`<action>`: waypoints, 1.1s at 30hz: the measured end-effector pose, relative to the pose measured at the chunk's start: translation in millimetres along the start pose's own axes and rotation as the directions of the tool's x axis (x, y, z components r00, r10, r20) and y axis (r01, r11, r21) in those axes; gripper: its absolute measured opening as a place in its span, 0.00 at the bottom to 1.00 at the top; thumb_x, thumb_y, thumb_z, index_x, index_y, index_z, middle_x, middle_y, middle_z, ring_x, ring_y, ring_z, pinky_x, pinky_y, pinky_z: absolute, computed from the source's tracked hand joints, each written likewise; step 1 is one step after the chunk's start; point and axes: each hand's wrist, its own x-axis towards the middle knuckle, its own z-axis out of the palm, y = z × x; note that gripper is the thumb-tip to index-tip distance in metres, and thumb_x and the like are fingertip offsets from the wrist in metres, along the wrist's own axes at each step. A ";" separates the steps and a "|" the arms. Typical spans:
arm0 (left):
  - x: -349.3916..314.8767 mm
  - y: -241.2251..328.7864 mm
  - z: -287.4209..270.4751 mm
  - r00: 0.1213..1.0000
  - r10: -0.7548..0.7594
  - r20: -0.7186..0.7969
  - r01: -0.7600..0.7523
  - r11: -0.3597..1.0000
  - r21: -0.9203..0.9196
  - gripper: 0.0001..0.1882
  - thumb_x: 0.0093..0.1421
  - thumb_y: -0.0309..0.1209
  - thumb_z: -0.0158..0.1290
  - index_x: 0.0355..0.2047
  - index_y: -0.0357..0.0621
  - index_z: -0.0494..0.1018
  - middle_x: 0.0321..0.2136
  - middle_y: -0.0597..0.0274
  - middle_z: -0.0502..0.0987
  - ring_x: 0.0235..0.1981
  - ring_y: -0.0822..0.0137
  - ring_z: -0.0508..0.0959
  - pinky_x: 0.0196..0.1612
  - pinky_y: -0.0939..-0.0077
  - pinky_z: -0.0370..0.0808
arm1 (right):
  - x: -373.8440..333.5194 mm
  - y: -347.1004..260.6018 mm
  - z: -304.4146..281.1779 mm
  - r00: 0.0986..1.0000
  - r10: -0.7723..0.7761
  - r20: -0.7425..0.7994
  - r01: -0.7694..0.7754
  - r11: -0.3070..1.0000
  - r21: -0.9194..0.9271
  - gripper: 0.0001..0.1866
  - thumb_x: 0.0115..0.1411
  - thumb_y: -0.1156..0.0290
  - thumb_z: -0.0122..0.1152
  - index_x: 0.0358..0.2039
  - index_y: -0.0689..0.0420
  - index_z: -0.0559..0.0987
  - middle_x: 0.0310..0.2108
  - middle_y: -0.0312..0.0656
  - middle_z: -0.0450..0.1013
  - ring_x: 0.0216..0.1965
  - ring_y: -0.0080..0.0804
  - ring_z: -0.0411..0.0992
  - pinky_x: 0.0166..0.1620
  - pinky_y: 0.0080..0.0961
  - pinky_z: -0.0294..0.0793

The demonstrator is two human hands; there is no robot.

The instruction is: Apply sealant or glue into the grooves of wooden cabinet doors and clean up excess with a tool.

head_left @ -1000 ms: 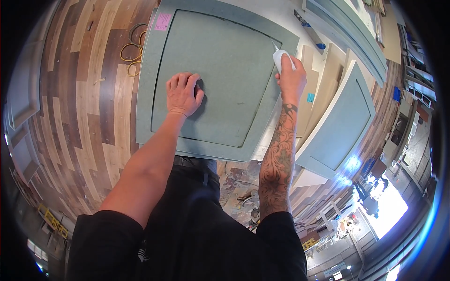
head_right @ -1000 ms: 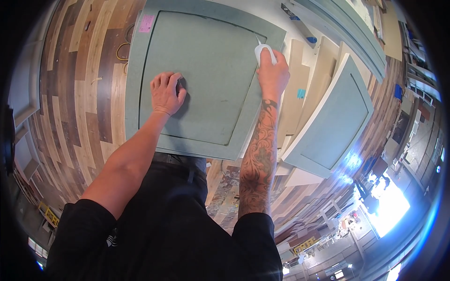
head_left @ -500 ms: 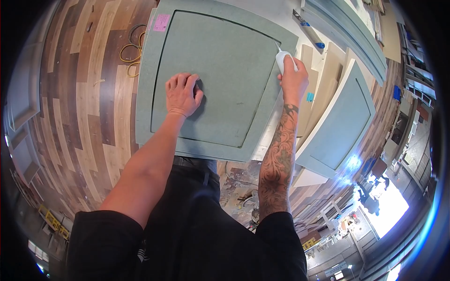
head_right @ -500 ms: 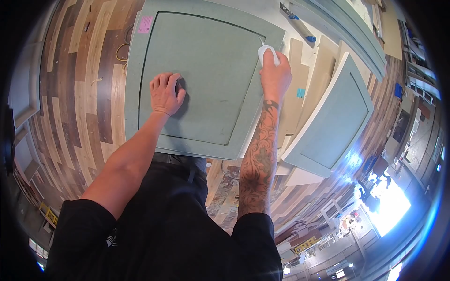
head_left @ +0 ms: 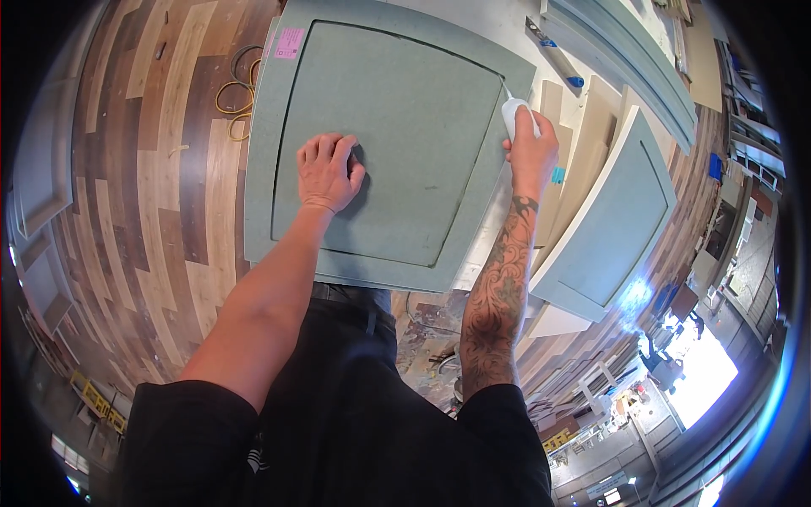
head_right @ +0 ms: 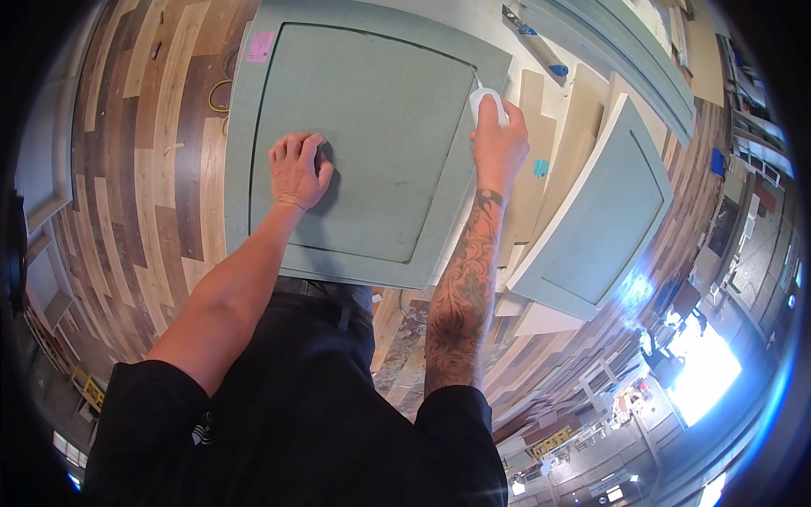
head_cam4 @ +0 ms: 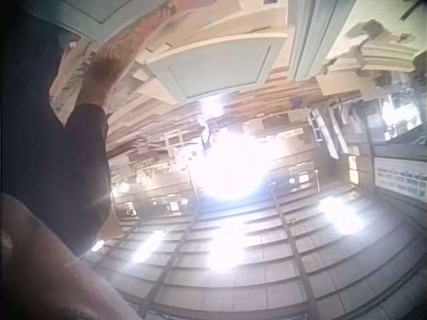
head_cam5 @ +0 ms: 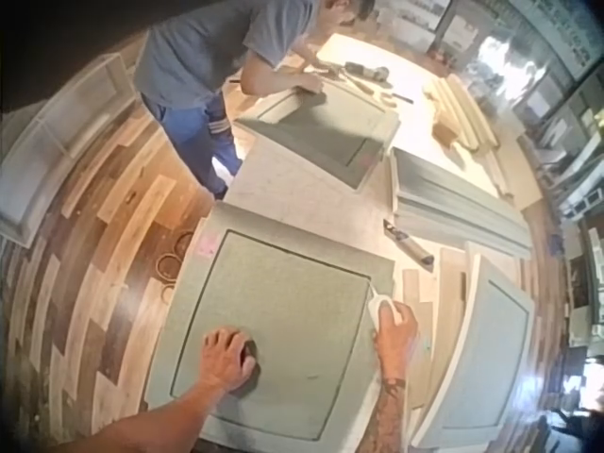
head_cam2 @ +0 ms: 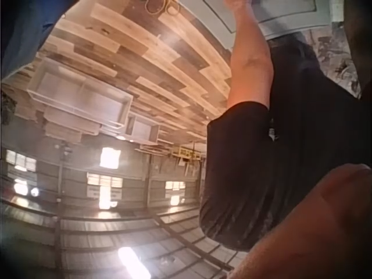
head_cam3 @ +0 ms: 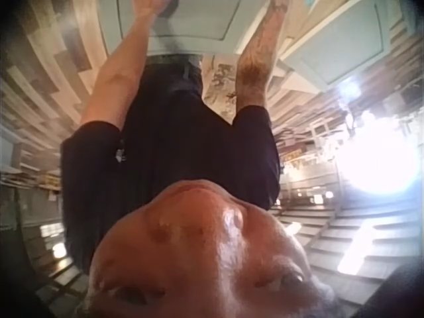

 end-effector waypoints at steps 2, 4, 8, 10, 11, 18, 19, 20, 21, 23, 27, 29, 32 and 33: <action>0.9 -0.3 0.2 1.000 0.002 -0.006 -0.002 1.000 0.000 0.21 0.51 0.33 0.59 0.47 0.58 0.73 0.47 0.66 0.72 0.55 0.57 0.69 0.59 0.57 0.63 | -3.4 4.4 -0.8 1.000 0.001 0.024 -0.004 0.994 0.108 0.31 0.61 0.49 0.63 0.55 0.61 0.78 0.35 0.50 0.81 0.26 0.30 0.80 0.27 0.28 0.78; 1.8 2.6 1.2 1.000 0.007 -0.010 -0.007 1.000 -0.010 0.21 0.51 0.33 0.59 0.47 0.58 0.73 0.47 0.66 0.72 0.55 0.57 0.69 0.58 0.57 0.64 | -7.4 16.4 -1.8 1.000 -0.001 0.003 0.000 0.984 0.180 0.31 0.64 0.49 0.61 0.56 0.62 0.77 0.35 0.49 0.80 0.23 0.29 0.78 0.25 0.25 0.76; 1.1 0.0 0.7 1.000 0.013 -0.010 -0.013 1.000 -0.001 0.21 0.51 0.33 0.59 0.47 0.58 0.73 0.47 0.65 0.72 0.55 0.57 0.69 0.58 0.57 0.64 | -24.6 35.3 -1.2 0.989 0.118 0.087 -0.146 0.847 0.512 0.29 0.68 0.50 0.58 0.56 0.64 0.73 0.34 0.49 0.78 0.24 0.31 0.77 0.27 0.27 0.78; 1.3 -0.5 1.9 1.000 0.010 -0.007 -0.010 1.000 0.001 0.20 0.51 0.33 0.58 0.47 0.58 0.73 0.47 0.65 0.72 0.55 0.57 0.69 0.58 0.57 0.63 | -34.9 42.7 3.0 0.976 0.145 0.164 -0.217 0.732 0.645 0.30 0.68 0.50 0.58 0.55 0.65 0.73 0.35 0.51 0.77 0.25 0.35 0.77 0.30 0.32 0.80; 1.2 -0.8 2.1 1.000 0.019 -0.006 -0.019 1.000 -0.001 0.20 0.51 0.33 0.58 0.47 0.58 0.73 0.47 0.65 0.72 0.55 0.57 0.69 0.58 0.57 0.63 | -39.4 45.7 7.4 0.956 0.153 0.249 -0.290 0.595 0.750 0.30 0.68 0.50 0.57 0.55 0.67 0.72 0.37 0.53 0.77 0.26 0.38 0.78 0.32 0.36 0.81; 1.4 2.0 3.6 1.000 0.021 0.006 -0.021 0.999 0.028 0.21 0.52 0.33 0.58 0.48 0.57 0.73 0.48 0.65 0.72 0.55 0.55 0.68 0.59 0.56 0.63 | -51.3 36.9 50.4 0.903 0.080 0.423 -0.426 0.297 0.854 0.34 0.68 0.48 0.55 0.60 0.66 0.66 0.42 0.55 0.77 0.40 0.47 0.79 0.46 0.39 0.79; 1.3 3.1 3.8 1.000 0.015 0.003 -0.015 0.999 0.033 0.20 0.52 0.33 0.57 0.48 0.57 0.73 0.48 0.65 0.72 0.55 0.55 0.68 0.59 0.56 0.62 | -50.5 35.8 53.6 0.906 0.084 0.415 -0.421 0.290 0.859 0.34 0.68 0.48 0.55 0.60 0.66 0.66 0.42 0.55 0.77 0.40 0.47 0.79 0.46 0.39 0.79; 1.2 4.5 4.3 1.000 0.025 0.007 -0.026 0.999 0.031 0.20 0.52 0.33 0.57 0.48 0.57 0.73 0.48 0.65 0.72 0.55 0.55 0.68 0.59 0.56 0.62 | -49.8 34.8 56.3 0.901 0.089 0.424 -0.430 0.306 0.850 0.34 0.68 0.47 0.55 0.60 0.65 0.66 0.42 0.55 0.77 0.40 0.46 0.79 0.46 0.39 0.78; 1.0 4.5 4.0 1.000 0.018 0.010 -0.019 0.999 0.035 0.20 0.53 0.33 0.57 0.48 0.57 0.73 0.48 0.65 0.72 0.55 0.54 0.67 0.59 0.55 0.62 | -49.9 31.7 59.3 0.895 0.091 0.437 -0.442 0.322 0.837 0.34 0.68 0.47 0.54 0.60 0.65 0.66 0.42 0.54 0.77 0.41 0.46 0.80 0.46 0.39 0.78; 0.5 3.6 3.5 1.000 0.014 0.014 -0.015 0.999 0.041 0.20 0.53 0.33 0.57 0.48 0.57 0.72 0.48 0.64 0.72 0.56 0.54 0.67 0.59 0.55 0.62 | -48.9 25.8 62.8 0.892 0.107 0.439 -0.449 0.331 0.830 0.35 0.68 0.45 0.53 0.60 0.65 0.67 0.42 0.54 0.78 0.41 0.45 0.80 0.47 0.37 0.76; 1.1 2.3 3.7 1.000 0.020 0.017 -0.020 0.999 0.040 0.20 0.53 0.33 0.57 0.49 0.57 0.72 0.48 0.64 0.72 0.55 0.53 0.67 0.59 0.55 0.62 | -43.3 25.4 66.3 0.889 0.128 0.440 -0.455 0.363 0.813 0.36 0.65 0.44 0.55 0.60 0.64 0.66 0.42 0.56 0.79 0.41 0.45 0.81 0.46 0.36 0.77; 1.4 -0.1 3.5 1.000 0.019 0.014 -0.019 0.999 0.045 0.20 0.53 0.33 0.57 0.49 0.57 0.72 0.48 0.64 0.72 0.55 0.53 0.67 0.59 0.55 0.62 | -41.7 23.8 68.8 0.888 0.137 0.439 -0.457 0.374 0.807 0.36 0.65 0.44 0.54 0.60 0.63 0.67 0.42 0.55 0.79 0.41 0.44 0.82 0.46 0.34 0.77; 0.5 1.2 3.0 1.000 0.017 0.018 -0.017 0.999 0.037 0.20 0.53 0.33 0.57 0.48 0.57 0.72 0.48 0.64 0.72 0.55 0.54 0.67 0.59 0.55 0.62 | -36.5 25.6 68.0 0.888 0.151 0.434 -0.457 0.388 0.801 0.35 0.65 0.43 0.53 0.58 0.61 0.68 0.40 0.53 0.80 0.40 0.42 0.82 0.44 0.31 0.76; 0.3 0.7 2.9 1.000 0.018 0.017 -0.019 0.999 0.037 0.20 0.53 0.33 0.57 0.48 0.57 0.72 0.48 0.64 0.72 0.55 0.54 0.67 0.59 0.55 0.62 | -35.2 24.9 67.5 0.885 0.159 0.437 -0.462 0.402 0.790 0.34 0.65 0.42 0.53 0.58 0.60 0.69 0.40 0.52 0.80 0.39 0.42 0.83 0.44 0.30 0.75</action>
